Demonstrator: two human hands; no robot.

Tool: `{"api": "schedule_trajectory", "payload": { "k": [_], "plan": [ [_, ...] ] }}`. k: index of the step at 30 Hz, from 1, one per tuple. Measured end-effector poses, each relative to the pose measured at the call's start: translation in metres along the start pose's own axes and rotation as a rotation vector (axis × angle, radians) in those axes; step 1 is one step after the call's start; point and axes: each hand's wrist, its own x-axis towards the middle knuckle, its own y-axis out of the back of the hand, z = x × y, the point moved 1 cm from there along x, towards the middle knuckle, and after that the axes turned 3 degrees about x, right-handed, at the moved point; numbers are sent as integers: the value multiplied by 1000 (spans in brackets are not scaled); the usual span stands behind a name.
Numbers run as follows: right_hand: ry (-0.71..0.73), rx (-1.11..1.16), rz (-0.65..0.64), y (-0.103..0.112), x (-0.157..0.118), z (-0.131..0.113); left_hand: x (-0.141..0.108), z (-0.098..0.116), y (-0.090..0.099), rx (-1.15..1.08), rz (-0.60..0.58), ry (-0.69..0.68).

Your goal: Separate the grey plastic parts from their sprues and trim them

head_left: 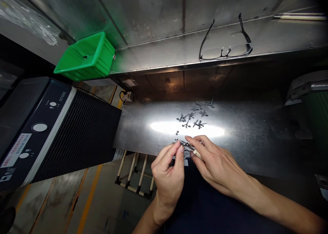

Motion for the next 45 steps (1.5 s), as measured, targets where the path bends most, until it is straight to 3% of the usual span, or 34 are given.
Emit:
{"api": "schedule_trajectory", "payload": {
  "k": [7,10,26,39,45],
  "plan": [
    [-53,376,-238,12,3,-2,3,5,1,-3,-37,-8],
    [-69,434,-279,15,4,-1,4,4,1,-8,-44,-29],
    [-78,257,-229,8,3,7,1,-1,-1,26,-67,-53],
    [-13,35,-220,6,1,11,3,-2,1,36,-131,10],
    [9,70,-192,2,4,8,4,1,4,29,-133,52]
  ]
}}
